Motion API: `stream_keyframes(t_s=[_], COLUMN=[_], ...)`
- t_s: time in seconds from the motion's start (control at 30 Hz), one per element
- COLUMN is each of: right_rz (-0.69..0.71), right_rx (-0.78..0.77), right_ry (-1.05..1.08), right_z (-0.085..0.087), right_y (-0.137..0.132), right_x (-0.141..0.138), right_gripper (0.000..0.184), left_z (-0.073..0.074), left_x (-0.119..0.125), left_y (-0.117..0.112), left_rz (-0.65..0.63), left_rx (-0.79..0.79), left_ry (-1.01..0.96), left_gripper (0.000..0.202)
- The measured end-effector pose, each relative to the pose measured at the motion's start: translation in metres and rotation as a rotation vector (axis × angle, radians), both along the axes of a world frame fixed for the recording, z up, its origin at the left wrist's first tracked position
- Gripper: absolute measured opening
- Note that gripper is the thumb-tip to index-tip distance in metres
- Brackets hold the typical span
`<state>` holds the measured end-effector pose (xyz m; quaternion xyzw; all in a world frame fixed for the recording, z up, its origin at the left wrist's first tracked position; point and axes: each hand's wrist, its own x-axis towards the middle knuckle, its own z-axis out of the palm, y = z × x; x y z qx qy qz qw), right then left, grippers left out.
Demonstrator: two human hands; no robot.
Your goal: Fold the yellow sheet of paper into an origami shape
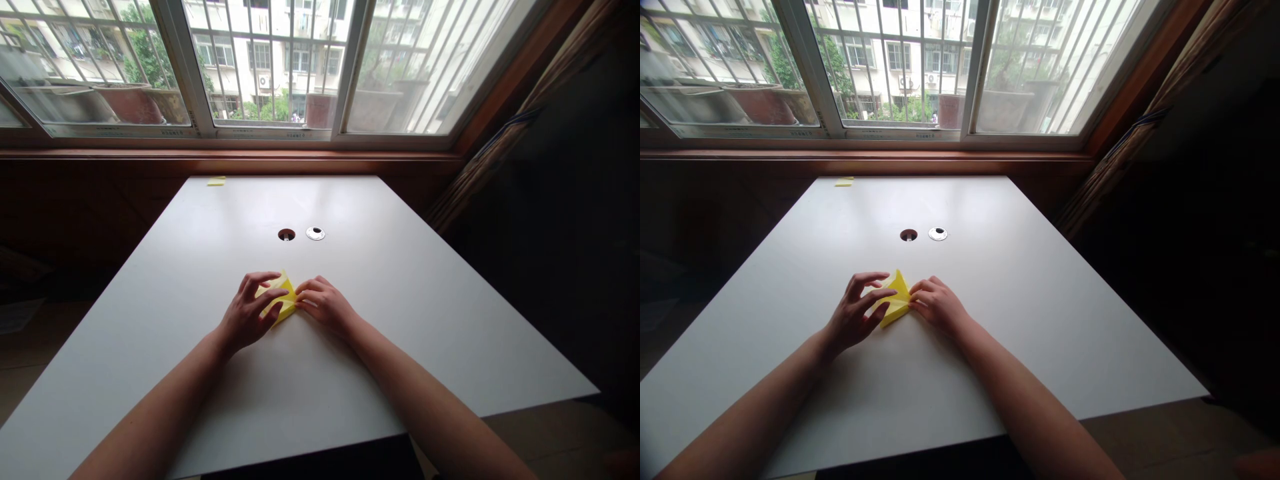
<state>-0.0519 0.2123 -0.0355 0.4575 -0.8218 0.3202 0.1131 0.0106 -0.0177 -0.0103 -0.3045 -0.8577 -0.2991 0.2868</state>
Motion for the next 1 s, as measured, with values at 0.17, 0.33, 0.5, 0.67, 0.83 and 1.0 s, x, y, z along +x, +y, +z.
stream_keyframes(t_s=[0.17,0.33,0.5,0.67,0.83,1.0], right_rz=[0.013,0.014,0.013,-0.025,-0.072,-0.077], right_rx=[0.003,-0.007,-0.032,-0.029,-0.003,0.030], right_ry=[-0.009,-0.025,-0.062,-0.126,-0.192,-0.161], right_z=[-0.002,-0.004,-0.004,-0.003,-0.002,-0.003], right_y=[0.000,0.000,0.001,0.002,0.002,0.002], right_x=[-0.001,-0.002,-0.002,-0.001,-0.001,-0.002], right_gripper=[0.010,0.006,0.002,0.006,0.034,0.035], left_z=[0.004,-0.002,-0.013,-0.019,-0.024,-0.028], left_x=[0.001,-0.005,-0.011,-0.013,-0.013,-0.013], left_y=[0.000,-0.002,-0.003,-0.005,-0.008,-0.009], left_rz=[-0.066,-0.076,-0.138,-0.146,-0.110,-0.104], left_rx=[0.090,0.110,0.126,0.178,0.197,0.286], left_ry=[-0.075,-0.161,-0.310,-0.371,-0.466,-0.604], left_gripper=[0.058,0.081,0.086,0.091,0.092,0.095])
